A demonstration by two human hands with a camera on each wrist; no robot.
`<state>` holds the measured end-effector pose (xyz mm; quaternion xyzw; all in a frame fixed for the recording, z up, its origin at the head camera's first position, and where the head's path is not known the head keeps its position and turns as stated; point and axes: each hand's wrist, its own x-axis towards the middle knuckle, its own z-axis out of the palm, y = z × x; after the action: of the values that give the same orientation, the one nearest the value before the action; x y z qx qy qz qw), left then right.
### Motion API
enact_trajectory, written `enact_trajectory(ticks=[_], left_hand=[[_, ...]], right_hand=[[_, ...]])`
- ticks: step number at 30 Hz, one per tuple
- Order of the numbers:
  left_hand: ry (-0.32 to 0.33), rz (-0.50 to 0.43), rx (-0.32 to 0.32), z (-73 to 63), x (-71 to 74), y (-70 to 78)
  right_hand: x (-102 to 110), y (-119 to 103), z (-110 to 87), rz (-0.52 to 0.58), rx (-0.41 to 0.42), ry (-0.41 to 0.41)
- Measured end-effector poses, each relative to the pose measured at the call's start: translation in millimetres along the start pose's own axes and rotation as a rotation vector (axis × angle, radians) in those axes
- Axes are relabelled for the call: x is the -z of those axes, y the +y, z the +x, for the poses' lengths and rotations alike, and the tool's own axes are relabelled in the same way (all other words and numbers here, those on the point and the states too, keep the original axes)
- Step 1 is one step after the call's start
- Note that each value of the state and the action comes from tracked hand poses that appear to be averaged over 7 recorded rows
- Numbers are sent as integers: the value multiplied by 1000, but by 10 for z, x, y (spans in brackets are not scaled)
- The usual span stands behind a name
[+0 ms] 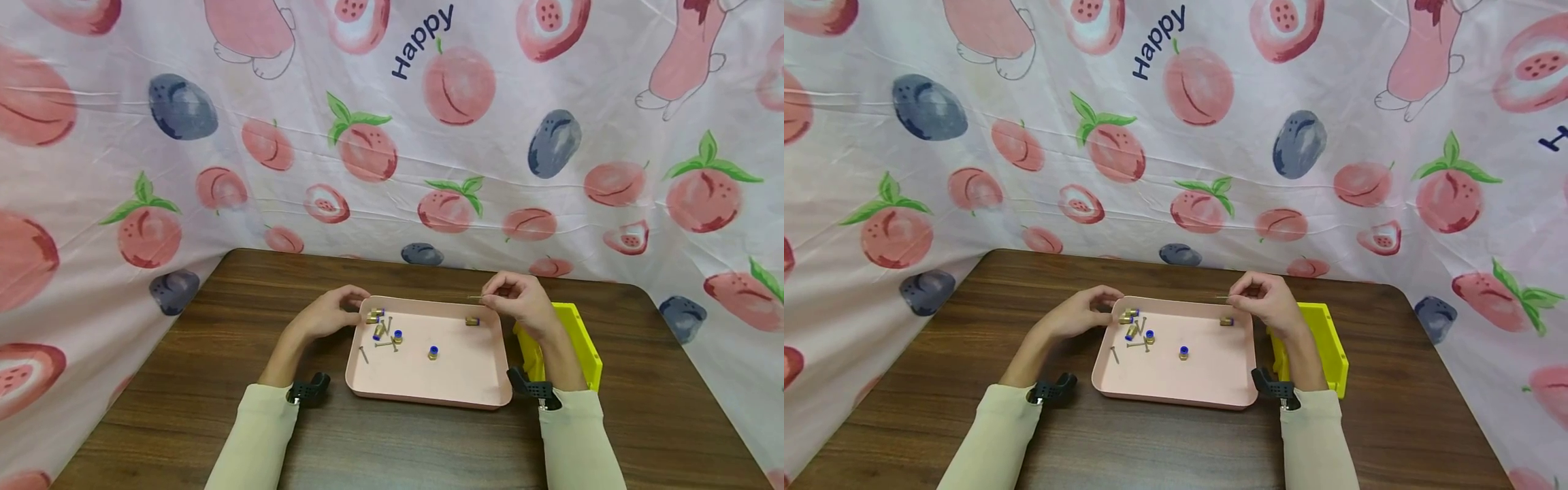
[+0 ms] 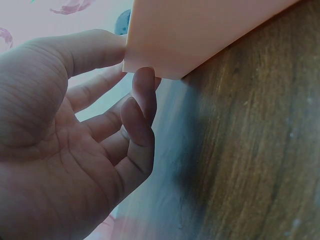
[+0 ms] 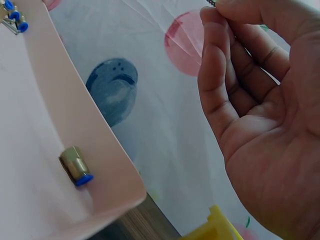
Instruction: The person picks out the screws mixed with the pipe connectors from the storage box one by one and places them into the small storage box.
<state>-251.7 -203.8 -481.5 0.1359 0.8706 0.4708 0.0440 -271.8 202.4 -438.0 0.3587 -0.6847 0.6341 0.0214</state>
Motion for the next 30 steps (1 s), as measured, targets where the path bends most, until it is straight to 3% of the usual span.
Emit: enact_trajectory(ticks=[19,30], left_hand=[[10,3,-6,-55,-4,20],[7,0,0,-65,-17,16]], right_hand=[[277,-128,-225,42,52,91],[439,-222,-407,-5,21,212]])
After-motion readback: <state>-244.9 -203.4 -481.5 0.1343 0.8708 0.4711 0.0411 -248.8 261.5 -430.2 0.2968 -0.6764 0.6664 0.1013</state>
